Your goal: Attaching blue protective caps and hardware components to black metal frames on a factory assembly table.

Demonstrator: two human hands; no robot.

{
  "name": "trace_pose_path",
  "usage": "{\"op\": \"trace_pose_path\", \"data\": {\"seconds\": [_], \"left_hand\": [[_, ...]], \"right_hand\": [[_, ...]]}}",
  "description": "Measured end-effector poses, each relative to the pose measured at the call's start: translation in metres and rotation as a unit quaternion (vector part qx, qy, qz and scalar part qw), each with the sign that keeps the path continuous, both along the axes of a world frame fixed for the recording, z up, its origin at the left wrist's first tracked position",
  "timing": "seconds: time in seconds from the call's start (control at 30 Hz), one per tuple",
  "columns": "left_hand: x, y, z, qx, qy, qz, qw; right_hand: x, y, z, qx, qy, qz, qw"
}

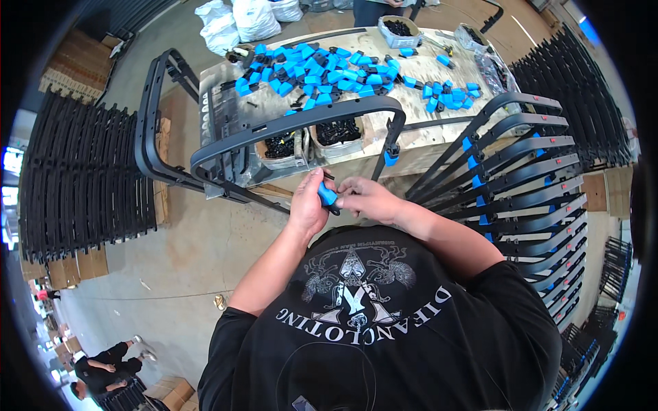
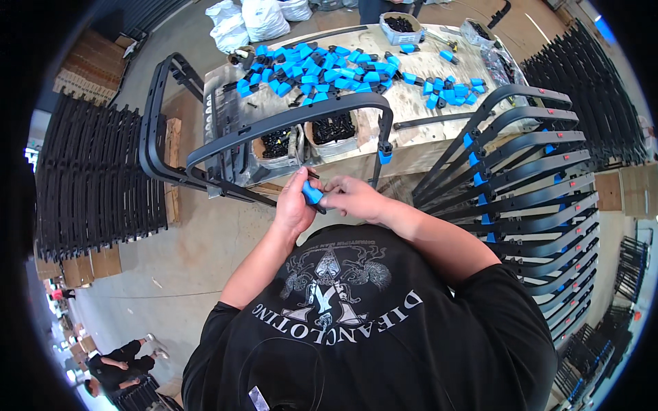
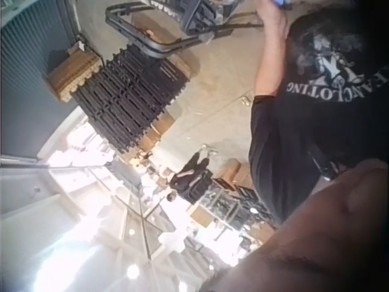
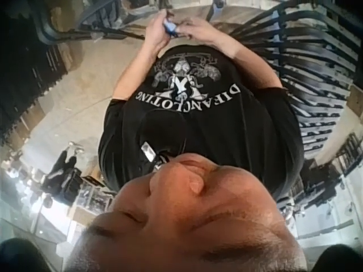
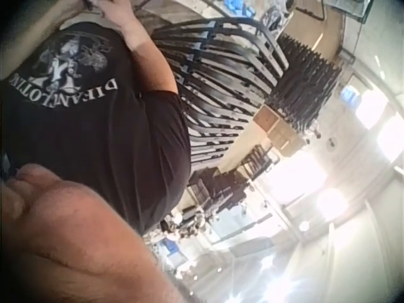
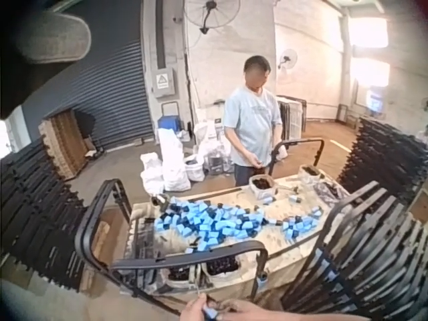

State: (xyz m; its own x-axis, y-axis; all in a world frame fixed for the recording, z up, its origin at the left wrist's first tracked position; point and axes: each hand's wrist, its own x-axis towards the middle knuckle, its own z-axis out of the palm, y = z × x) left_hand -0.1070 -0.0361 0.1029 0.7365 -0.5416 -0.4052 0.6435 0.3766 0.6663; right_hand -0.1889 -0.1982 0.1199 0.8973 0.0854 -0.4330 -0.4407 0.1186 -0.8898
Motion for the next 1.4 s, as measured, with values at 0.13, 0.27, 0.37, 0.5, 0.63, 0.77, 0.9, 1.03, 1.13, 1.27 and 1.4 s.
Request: {"op": "trace_pose_path", "data": {"seconds": [0.13,0.27,0.37,0.5,0.63,0.77,0.9,1.03,1.13,1.27,1.4], "left_hand": [[-0.001,-0.002,0.018,-0.015,0.053,0.077,0.995],[-0.006,0.009,0.010,0.039,0.023,0.095,0.994],[-0.011,0.020,0.009,0.134,0.006,0.058,0.989],[-0.015,0.040,0.003,0.090,-0.033,-0.003,0.995],[-0.008,0.062,0.004,0.109,-0.104,0.000,0.989],[0.015,0.109,0.005,0.248,-0.231,-0.087,0.937],[0.047,0.183,-0.003,0.255,-0.260,-0.133,0.922],[0.092,0.258,-0.018,0.222,-0.245,-0.126,0.935],[0.100,0.302,-0.036,0.189,-0.157,-0.077,0.966],[0.115,0.328,-0.058,0.146,-0.039,-0.032,0.988],[0.134,0.326,-0.061,0.137,-0.011,-0.027,0.990]], "right_hand": [[0.015,0.003,0.015,-0.208,-0.116,0.105,0.966],[0.022,-0.003,0.011,-0.237,-0.131,0.110,0.956],[0.023,-0.007,0.000,-0.227,-0.155,0.037,0.961],[0.038,0.008,-0.012,0.087,0.006,-0.065,0.994],[0.049,0.053,-0.005,0.270,0.112,-0.125,0.948],[0.067,0.091,-0.018,0.090,0.145,-0.048,0.984],[0.085,0.154,-0.015,0.123,0.130,0.022,0.984],[0.097,0.207,-0.051,0.177,0.071,0.087,0.978],[0.100,0.243,-0.055,0.207,0.099,-0.009,0.973],[0.111,0.267,-0.063,0.247,0.121,-0.050,0.960],[0.119,0.285,-0.080,0.206,0.154,-0.073,0.964]]}}
